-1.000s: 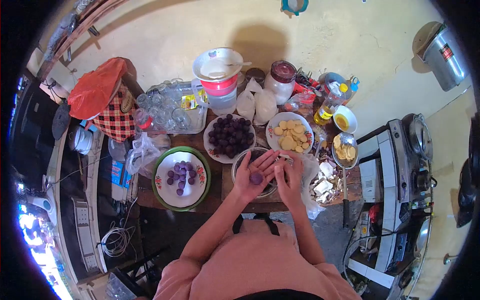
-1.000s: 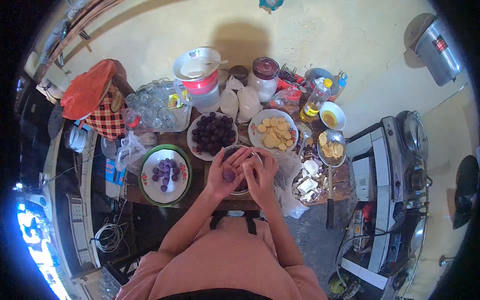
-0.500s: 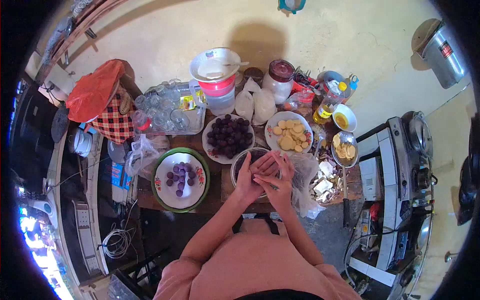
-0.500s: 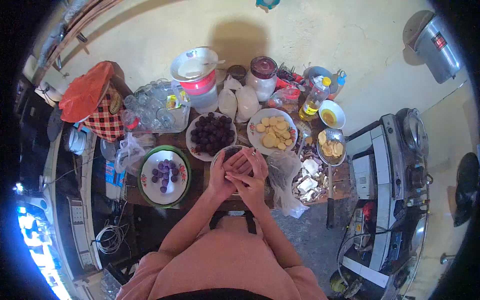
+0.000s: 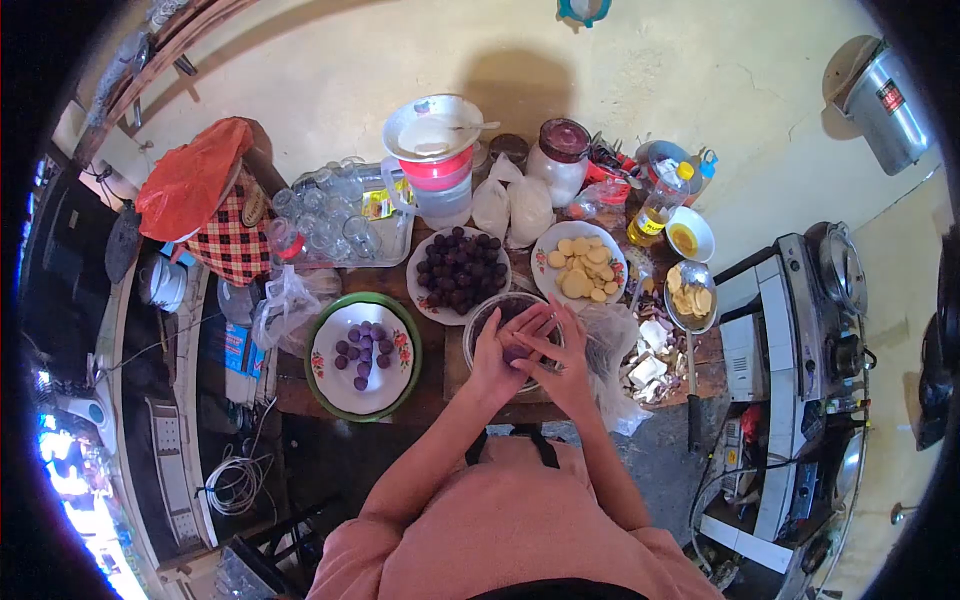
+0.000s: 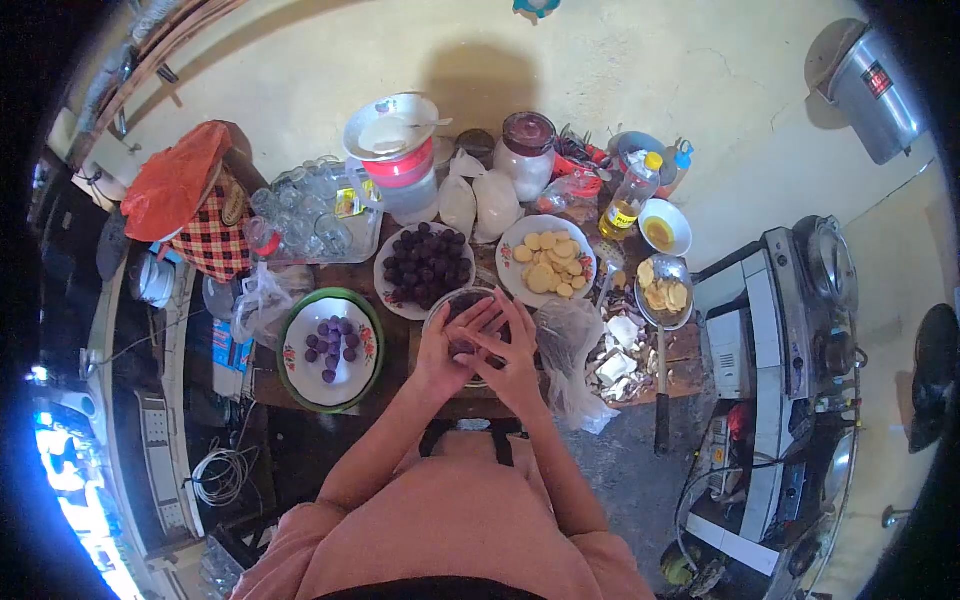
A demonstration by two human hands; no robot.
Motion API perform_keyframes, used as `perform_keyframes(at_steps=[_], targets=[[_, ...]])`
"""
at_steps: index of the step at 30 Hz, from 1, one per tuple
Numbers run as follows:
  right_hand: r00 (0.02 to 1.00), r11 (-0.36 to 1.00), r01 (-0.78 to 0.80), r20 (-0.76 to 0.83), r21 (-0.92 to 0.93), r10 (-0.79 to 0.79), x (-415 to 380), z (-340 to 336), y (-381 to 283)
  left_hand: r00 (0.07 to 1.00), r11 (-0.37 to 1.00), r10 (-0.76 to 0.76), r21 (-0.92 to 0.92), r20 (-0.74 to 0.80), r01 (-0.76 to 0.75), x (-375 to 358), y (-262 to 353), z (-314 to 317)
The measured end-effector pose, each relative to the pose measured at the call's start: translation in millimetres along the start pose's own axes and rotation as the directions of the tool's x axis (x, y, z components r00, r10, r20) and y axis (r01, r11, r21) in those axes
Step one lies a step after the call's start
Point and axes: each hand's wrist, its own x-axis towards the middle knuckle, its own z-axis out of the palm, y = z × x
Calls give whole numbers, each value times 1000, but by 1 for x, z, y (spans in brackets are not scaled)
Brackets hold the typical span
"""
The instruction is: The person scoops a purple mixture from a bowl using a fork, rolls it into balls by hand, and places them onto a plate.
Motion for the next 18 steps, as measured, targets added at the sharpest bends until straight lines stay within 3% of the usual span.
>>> perform_keyframes(at_steps=[4,9,13,16,18], targets=[[998,998,57,-15,-40,-57,-3,5,2,1000,1000,1,1,-27,-1,2,-3,-10],[999,1000,-25,-33,-11,24,-6,3,3,995,997,-61,-37,79,64,-6,-1,-10],[998,1000,-14,-61,2,14,-5,-2,-8,997,992,-75,102,-7,75,-15,2,-1],[996,996,-40,-77,85,46,-9,-3,-9,1000,994,-28,107,0,28,-16,0,0],[977,927,-151,-89,344,193,-13,-1,-12,999,995,33,91,31,-36,-16,-2,1]])
